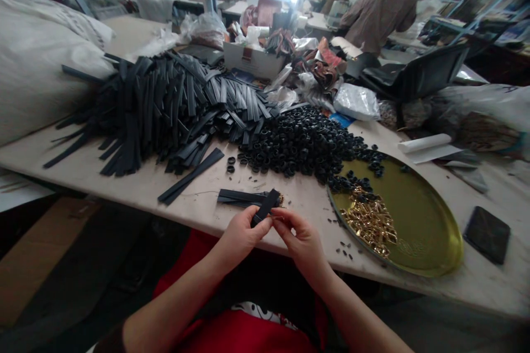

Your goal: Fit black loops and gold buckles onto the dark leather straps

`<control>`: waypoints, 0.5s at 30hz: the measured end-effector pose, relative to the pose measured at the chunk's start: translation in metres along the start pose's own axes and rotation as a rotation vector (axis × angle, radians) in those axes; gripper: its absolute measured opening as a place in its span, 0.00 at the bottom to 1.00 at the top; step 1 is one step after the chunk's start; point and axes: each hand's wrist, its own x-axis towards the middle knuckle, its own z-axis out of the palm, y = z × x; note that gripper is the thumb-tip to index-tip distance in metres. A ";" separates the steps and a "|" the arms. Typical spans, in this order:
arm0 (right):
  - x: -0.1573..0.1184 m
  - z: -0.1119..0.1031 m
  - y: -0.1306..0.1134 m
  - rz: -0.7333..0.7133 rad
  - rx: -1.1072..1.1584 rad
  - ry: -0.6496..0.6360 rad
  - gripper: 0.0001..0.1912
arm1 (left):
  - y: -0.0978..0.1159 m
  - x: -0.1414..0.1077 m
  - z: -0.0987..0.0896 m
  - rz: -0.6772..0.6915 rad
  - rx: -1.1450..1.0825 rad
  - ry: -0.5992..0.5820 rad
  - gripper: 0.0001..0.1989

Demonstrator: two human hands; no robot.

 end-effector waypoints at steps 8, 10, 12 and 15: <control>0.007 0.001 -0.005 0.400 0.626 0.043 0.15 | 0.004 -0.018 -0.012 0.005 0.163 -0.077 0.16; 0.005 0.004 -0.005 0.455 0.689 0.016 0.15 | 0.009 -0.025 -0.013 0.029 0.217 -0.117 0.16; 0.000 0.006 -0.006 0.469 0.701 0.014 0.15 | 0.012 -0.029 -0.014 0.075 0.277 -0.148 0.16; -0.006 0.005 -0.007 0.475 0.712 0.006 0.15 | 0.014 -0.033 -0.018 0.123 0.393 -0.196 0.15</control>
